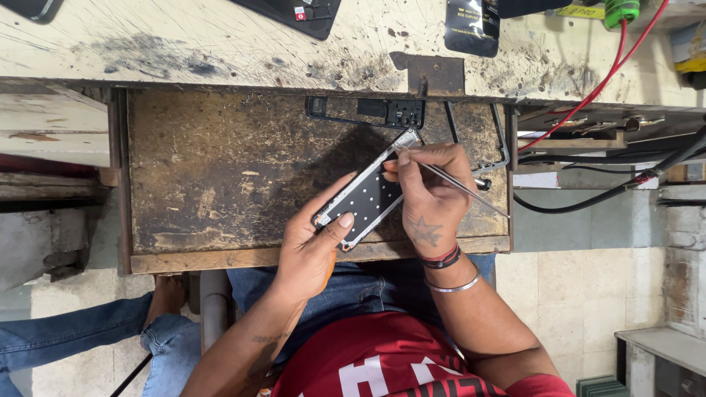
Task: The person handles smartphones on a cluttered repair bench, presses a phone's buttons and turns it over, then uses a metal pry tool to open a phone frame and works the tool along the frame edges and inside the housing.
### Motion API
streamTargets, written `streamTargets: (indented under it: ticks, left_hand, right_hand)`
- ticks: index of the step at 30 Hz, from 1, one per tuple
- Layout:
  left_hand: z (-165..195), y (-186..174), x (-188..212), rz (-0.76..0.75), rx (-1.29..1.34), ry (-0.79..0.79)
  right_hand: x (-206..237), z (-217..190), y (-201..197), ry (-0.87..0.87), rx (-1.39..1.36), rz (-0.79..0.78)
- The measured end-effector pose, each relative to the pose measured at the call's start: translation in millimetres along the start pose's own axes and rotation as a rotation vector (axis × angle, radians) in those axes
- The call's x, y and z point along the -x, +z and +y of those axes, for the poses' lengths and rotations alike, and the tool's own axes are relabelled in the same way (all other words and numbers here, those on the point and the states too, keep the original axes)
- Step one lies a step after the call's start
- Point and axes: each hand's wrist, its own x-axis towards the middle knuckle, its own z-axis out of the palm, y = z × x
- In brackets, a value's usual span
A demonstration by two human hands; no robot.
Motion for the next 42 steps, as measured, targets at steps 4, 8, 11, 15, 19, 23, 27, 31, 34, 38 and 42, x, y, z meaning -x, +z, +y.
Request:
streamTargets:
  ticks: [4, 8, 11, 15, 19, 23, 27, 31, 34, 38, 42]
  left_hand:
    - [0.0, -0.4, -0.5, 0.002, -0.010, 0.003]
    - [0.0, -0.4, 0.1, 0.014, -0.012, -0.019]
    - [-1.1, -0.6, 1.1, -0.005, -0.029, 0.004]
    - [-2.9, -1.5, 0.6, -0.007, -0.048, -0.001]
    - [-3.0, -1.8, 0.1, -0.006, -0.047, -0.003]
    - [-1.2, -1.4, -0.3, -0.006, -0.084, -0.006]
    - [-0.3, -1.9, 1.6, 0.007, -0.106, -0.036]
    - [-2.7, -2.7, 0.0, 0.008, -0.069, -0.037]
    - [-3.0, -3.4, -0.2, -0.009, -0.077, -0.018]
    - [-1.0, -3.1, 2.1, -0.016, -0.119, -0.016]
    - [-1.9, -1.4, 0.1, 0.003, -0.094, -0.027]
  right_hand:
    - [-0.9, -1.3, 0.9, 0.000, -0.009, -0.004]
    - [-0.6, -7.8, -2.6, -0.040, 0.055, -0.095]
    - [-1.1, -13.4, -5.6, -0.190, 0.260, -0.190]
    - [2.9, -17.3, -2.9, -0.307, 0.315, -0.286]
    - [8.1, -17.3, -2.4, -0.378, 0.336, -0.341]
    - [-3.1, -12.5, -8.1, -0.213, 0.225, -0.224]
    - [-11.5, -12.4, -13.5, -0.054, 0.150, -0.140]
    - [3.7, -20.1, -9.1, -0.319, 0.335, -0.356]
    - [3.7, -23.6, -5.8, -0.390, 0.340, -0.413]
    - [-22.4, -25.3, -13.6, -0.065, 0.209, -0.165]
    - [-16.3, -26.7, -11.9, -0.203, 0.233, -0.280]
